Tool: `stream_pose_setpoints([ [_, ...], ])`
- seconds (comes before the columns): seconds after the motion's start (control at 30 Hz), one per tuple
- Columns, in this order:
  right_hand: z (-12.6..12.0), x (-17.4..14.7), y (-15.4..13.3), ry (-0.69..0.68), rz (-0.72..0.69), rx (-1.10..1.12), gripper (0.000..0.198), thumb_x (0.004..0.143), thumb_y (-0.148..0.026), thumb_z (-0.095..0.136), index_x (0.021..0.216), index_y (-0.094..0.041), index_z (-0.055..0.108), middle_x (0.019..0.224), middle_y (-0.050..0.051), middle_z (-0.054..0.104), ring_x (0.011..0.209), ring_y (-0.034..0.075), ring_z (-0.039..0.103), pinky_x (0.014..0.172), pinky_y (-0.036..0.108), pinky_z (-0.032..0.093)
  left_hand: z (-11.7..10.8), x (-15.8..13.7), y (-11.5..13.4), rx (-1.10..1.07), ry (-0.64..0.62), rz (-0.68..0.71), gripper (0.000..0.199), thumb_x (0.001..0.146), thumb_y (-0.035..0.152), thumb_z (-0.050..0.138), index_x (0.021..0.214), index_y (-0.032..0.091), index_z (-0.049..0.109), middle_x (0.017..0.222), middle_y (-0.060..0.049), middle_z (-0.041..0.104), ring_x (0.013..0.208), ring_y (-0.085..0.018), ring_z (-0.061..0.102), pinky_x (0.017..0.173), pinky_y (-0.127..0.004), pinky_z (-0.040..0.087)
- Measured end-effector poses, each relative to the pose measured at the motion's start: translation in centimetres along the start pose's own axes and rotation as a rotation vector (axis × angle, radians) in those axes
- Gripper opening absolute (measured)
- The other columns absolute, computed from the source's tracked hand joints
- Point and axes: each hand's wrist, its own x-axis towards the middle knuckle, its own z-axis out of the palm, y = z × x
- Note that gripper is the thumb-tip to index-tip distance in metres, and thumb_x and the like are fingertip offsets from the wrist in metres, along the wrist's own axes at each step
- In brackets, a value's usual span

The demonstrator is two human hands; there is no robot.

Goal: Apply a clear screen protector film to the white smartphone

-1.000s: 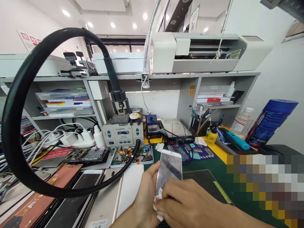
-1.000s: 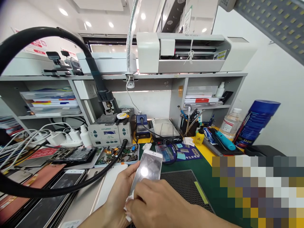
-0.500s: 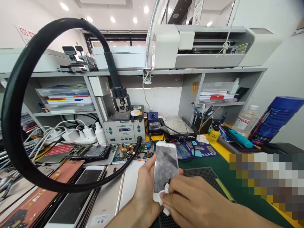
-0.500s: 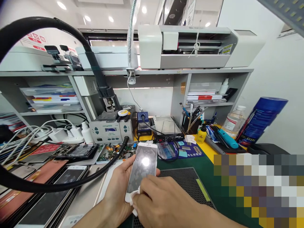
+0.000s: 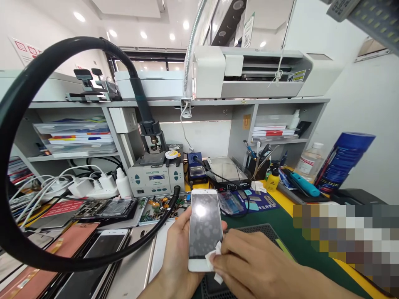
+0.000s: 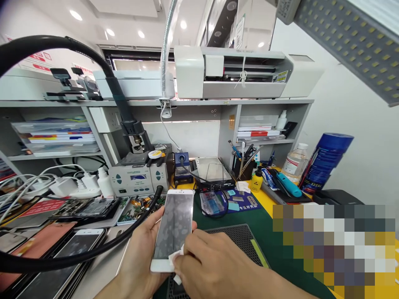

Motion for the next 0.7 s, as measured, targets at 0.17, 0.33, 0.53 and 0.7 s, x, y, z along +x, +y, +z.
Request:
stream_pose_setpoints([
  [0.17,-0.5,-0.4,0.5,-0.003,0.093,0.153,0.017,0.1,-0.015,0.058,0.105,-0.021,0.074,0.092,0.005,0.071,0.084,0.019,0.067,0.069,0.03,0.046,-1.0,0.6,-0.4,0.013,-0.05,-0.032,0.044,0.097,0.047,0.054,0.094,0.008,0.074,0.08,-0.014,0.077,0.071,-0.026,0.072,0.069,-0.034,0.054],
  [0.33,-0.2,-0.2,1.8,0.007,0.184,0.289,0.018,0.102,-0.016,0.057,0.102,-0.019,0.075,0.086,0.004,0.068,0.08,0.017,0.063,0.069,0.028,0.044,-0.9,0.6,-0.5,0.004,-0.108,-0.074,0.042,0.097,0.048,0.055,0.099,0.011,0.073,0.078,-0.01,0.075,0.068,-0.023,0.07,0.071,-0.034,0.053],
  [0.53,0.9,-0.4,3.7,0.13,0.244,0.319,0.023,0.105,-0.022,0.054,0.101,-0.015,0.075,0.078,0.003,0.064,0.072,0.015,0.058,0.065,0.027,0.042,-0.9,0.5,-0.8,0.127,-0.201,-0.12,0.059,0.102,0.055,0.037,0.114,0.009,0.071,0.077,-0.013,0.076,0.062,-0.026,0.073,0.064,-0.035,0.052],
  [0.7,1.1,-0.3,4.3,0.241,0.253,0.303,0.02,0.103,-0.02,0.056,0.099,-0.014,0.075,0.076,0.003,0.061,0.069,0.014,0.056,0.062,0.026,0.04,-2.0,1.0,-1.3,0.193,-0.241,-0.192,0.075,0.1,0.066,0.028,0.1,0.007,0.074,0.075,-0.016,0.076,0.06,-0.027,0.074,0.063,-0.033,0.053],
])
